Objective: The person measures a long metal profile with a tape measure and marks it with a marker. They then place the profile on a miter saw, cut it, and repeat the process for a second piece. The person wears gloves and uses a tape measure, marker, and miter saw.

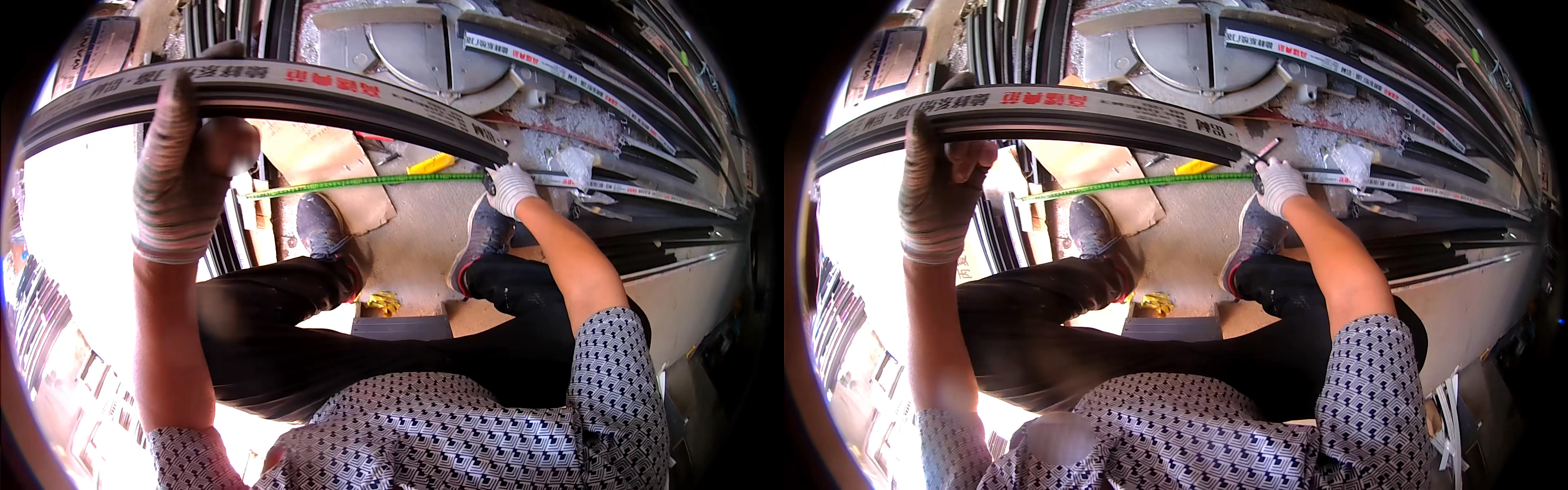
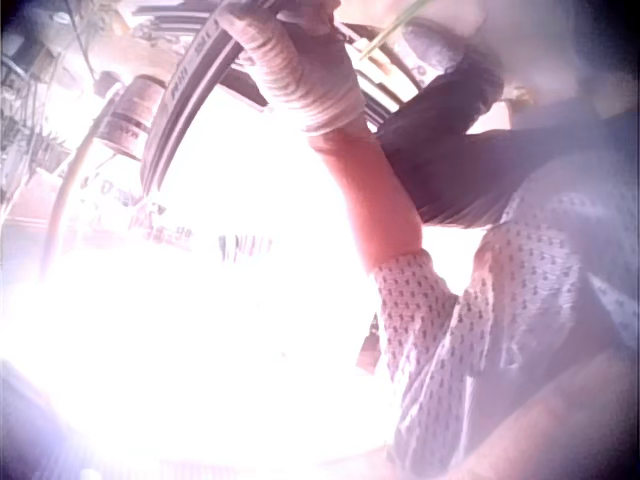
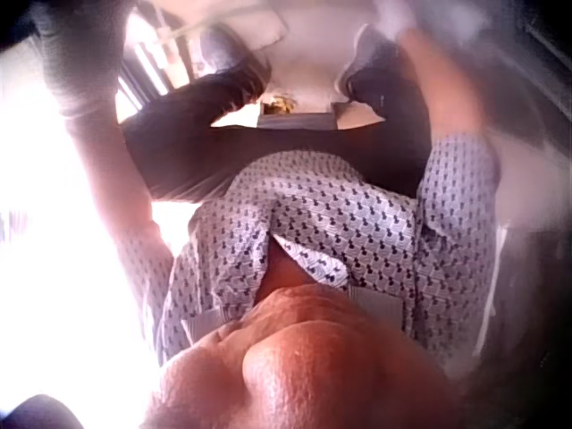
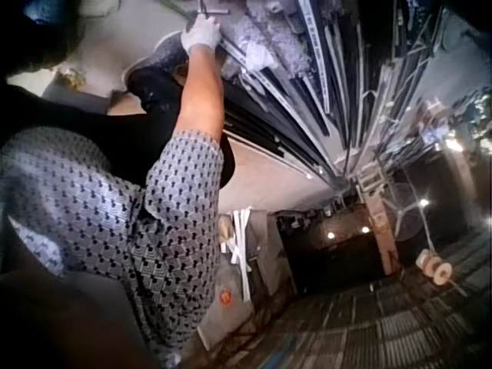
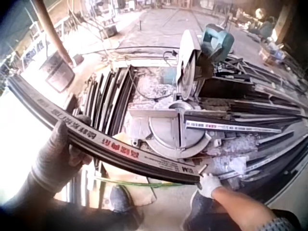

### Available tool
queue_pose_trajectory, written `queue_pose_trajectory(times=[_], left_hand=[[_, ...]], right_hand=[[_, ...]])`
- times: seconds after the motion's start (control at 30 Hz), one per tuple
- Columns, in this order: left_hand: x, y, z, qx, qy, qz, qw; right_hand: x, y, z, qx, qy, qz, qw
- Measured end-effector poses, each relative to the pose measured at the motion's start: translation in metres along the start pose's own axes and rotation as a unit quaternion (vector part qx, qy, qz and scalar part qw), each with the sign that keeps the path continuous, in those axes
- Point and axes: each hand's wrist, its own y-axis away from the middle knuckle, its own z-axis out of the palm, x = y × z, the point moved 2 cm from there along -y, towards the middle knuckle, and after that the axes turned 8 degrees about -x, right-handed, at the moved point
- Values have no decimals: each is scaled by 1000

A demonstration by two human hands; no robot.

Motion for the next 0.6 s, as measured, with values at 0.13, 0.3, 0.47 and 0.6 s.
queue_pose_trajectory(times=[0.13,0.3,0.47,0.6], left_hand=[[7,-5,5,-9,-6,12,1000],[16,-8,14,-24,-6,47,999],[29,3,25,-40,15,84,996],[36,16,10,-95,21,96,991]], right_hand=[[-5,20,-18,-12,-19,-8,1000],[15,48,-44,-37,-70,-67,995],[31,105,-97,15,-124,-83,989],[29,167,-144,76,-140,-95,983]])
